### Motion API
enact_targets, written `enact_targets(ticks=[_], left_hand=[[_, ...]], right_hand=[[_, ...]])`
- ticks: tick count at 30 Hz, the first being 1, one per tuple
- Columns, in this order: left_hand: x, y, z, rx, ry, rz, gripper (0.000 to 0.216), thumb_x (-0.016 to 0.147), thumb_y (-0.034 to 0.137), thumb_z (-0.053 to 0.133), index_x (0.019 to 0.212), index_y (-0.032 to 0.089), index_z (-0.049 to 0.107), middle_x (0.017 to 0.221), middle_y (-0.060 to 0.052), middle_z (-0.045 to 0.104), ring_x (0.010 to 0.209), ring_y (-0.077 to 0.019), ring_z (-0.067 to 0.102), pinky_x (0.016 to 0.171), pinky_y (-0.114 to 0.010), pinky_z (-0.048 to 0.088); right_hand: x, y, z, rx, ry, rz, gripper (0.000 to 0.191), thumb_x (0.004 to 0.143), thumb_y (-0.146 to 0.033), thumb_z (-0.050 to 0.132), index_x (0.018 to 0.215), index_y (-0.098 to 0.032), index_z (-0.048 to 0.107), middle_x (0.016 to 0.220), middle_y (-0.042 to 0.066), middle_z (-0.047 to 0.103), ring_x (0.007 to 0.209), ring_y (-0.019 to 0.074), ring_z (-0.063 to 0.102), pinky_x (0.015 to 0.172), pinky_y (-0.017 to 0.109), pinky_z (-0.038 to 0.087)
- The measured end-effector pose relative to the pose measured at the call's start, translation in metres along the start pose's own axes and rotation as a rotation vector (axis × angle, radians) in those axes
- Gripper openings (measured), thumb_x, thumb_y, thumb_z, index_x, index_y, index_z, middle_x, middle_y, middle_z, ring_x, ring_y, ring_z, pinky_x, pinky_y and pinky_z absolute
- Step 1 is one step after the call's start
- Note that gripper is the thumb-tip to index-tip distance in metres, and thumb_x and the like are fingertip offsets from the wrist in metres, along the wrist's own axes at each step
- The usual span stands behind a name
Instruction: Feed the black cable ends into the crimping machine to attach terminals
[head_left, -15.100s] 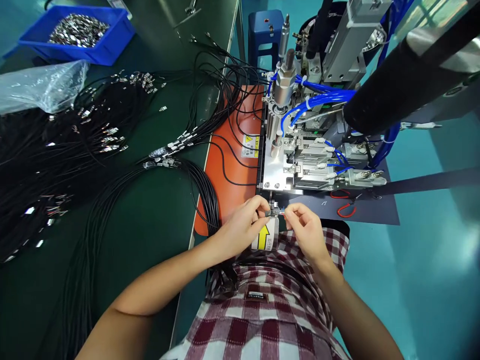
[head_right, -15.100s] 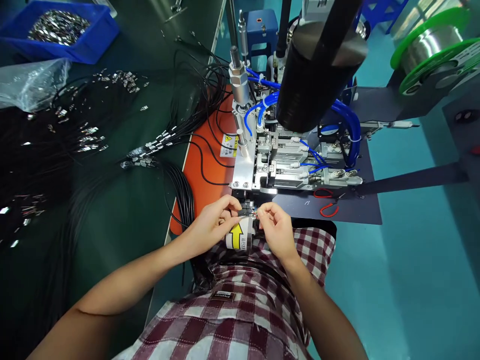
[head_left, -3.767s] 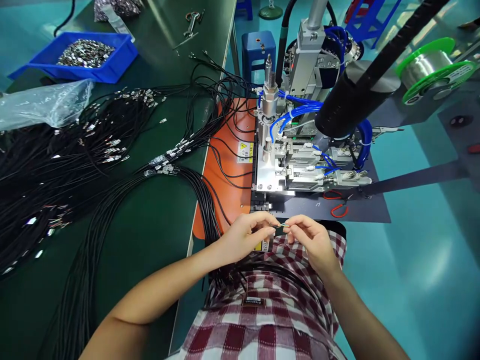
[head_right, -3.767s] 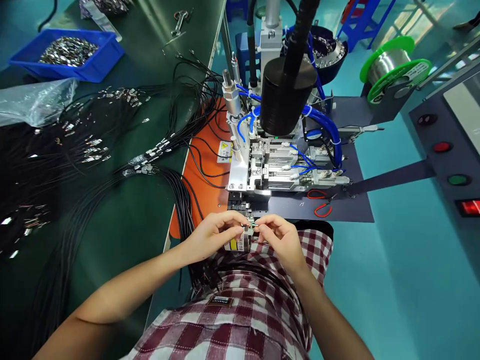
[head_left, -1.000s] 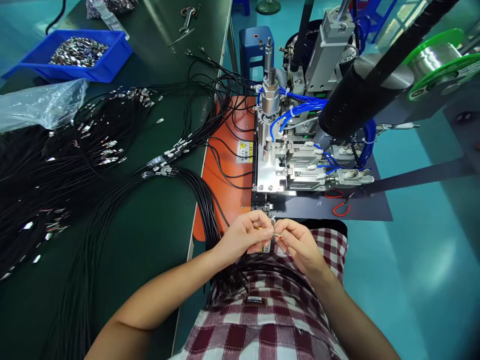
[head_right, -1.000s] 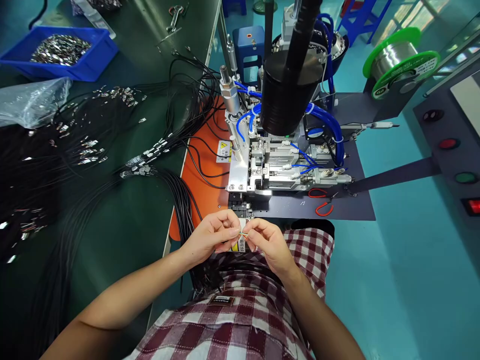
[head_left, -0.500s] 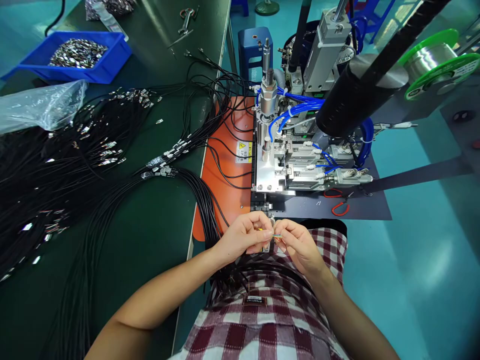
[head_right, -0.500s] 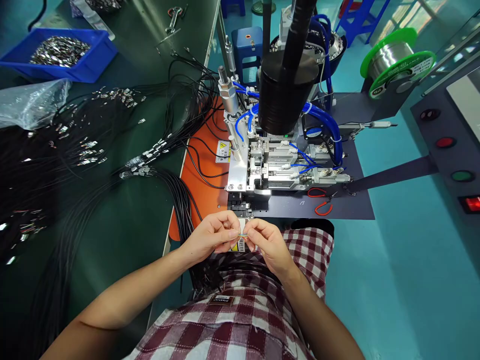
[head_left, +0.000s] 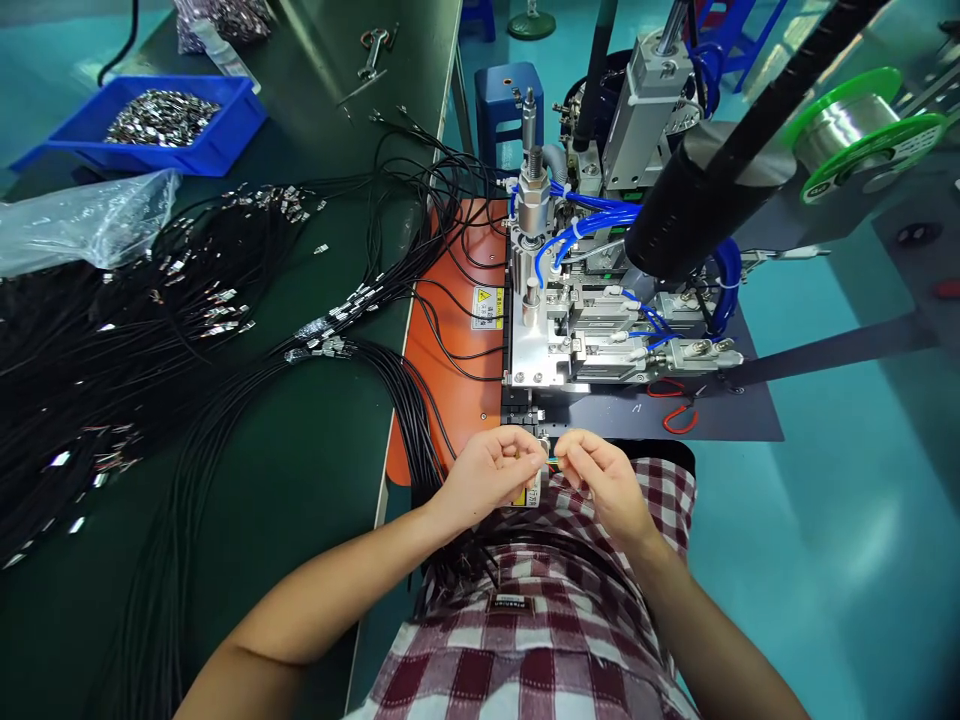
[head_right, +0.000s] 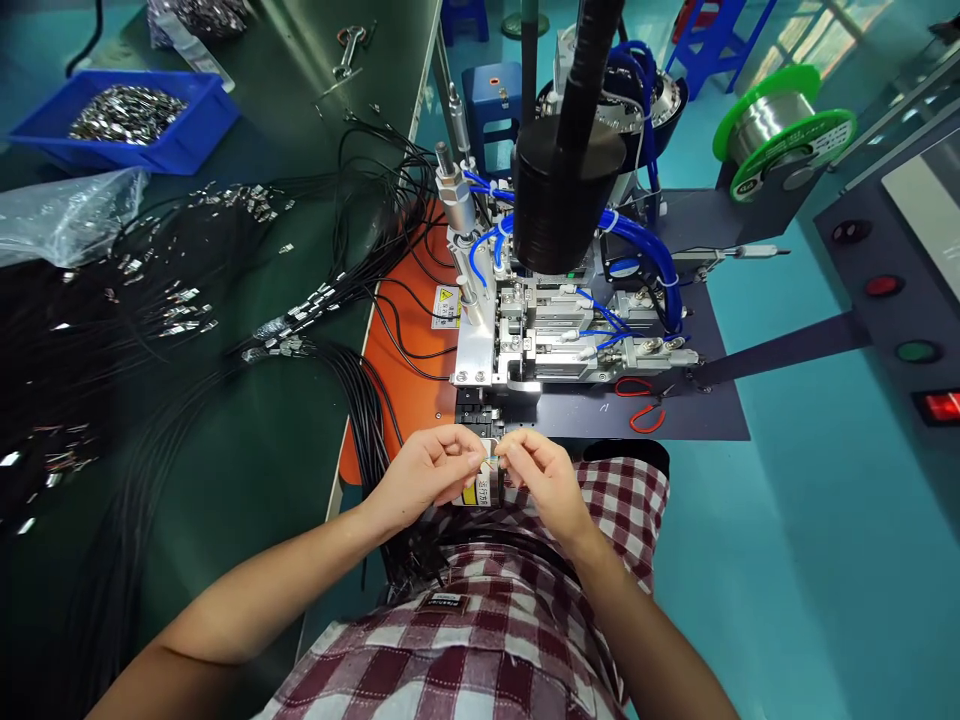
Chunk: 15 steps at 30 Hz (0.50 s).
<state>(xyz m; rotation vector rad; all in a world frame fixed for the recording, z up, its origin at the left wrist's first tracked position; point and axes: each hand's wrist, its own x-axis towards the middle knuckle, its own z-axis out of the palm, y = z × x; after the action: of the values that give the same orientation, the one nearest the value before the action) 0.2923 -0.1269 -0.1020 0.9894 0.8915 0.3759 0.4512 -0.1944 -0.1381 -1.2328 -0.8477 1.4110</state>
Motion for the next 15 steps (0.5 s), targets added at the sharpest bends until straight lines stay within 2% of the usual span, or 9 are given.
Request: enact_targets(ticks=[5, 8, 15], left_hand=[[0.002, -0.004, 0.000, -0.069, 0.023, 0.054, 0.026, 0.083, 0.037, 0.064, 0.080, 0.014, 0.052, 0.055, 0.006, 0.051, 0.035, -0.0003, 0.032, 0.035, -0.014, 0.022], [0.002, -0.006, -0.001, -0.068, 0.006, 0.058, 0.027, 0.084, 0.038, 0.063, 0.082, 0.015, 0.051, 0.057, 0.006, 0.053, 0.035, -0.0001, 0.033, 0.035, -0.014, 0.022], [0.002, -0.008, -0.002, -0.058, -0.013, 0.075, 0.028, 0.087, 0.042, 0.059, 0.085, 0.016, 0.049, 0.057, 0.005, 0.055, 0.034, -0.0008, 0.032, 0.036, -0.014, 0.021]], right_hand=[[-0.003, 0.004, 0.008, -0.118, 0.087, -0.043, 0.017, 0.085, -0.036, 0.061, 0.084, -0.019, 0.064, 0.076, 0.001, 0.057, 0.065, 0.0134, 0.047, 0.061, 0.027, 0.038], [-0.002, 0.003, 0.012, -0.133, 0.115, -0.050, 0.016, 0.083, -0.035, 0.064, 0.081, -0.019, 0.063, 0.074, 0.001, 0.058, 0.067, 0.0143, 0.049, 0.063, 0.027, 0.039], [0.002, 0.004, 0.020, -0.046, 0.163, 0.009, 0.017, 0.079, -0.035, 0.067, 0.075, -0.019, 0.063, 0.069, 0.000, 0.055, 0.062, 0.0136, 0.045, 0.057, 0.026, 0.038]])
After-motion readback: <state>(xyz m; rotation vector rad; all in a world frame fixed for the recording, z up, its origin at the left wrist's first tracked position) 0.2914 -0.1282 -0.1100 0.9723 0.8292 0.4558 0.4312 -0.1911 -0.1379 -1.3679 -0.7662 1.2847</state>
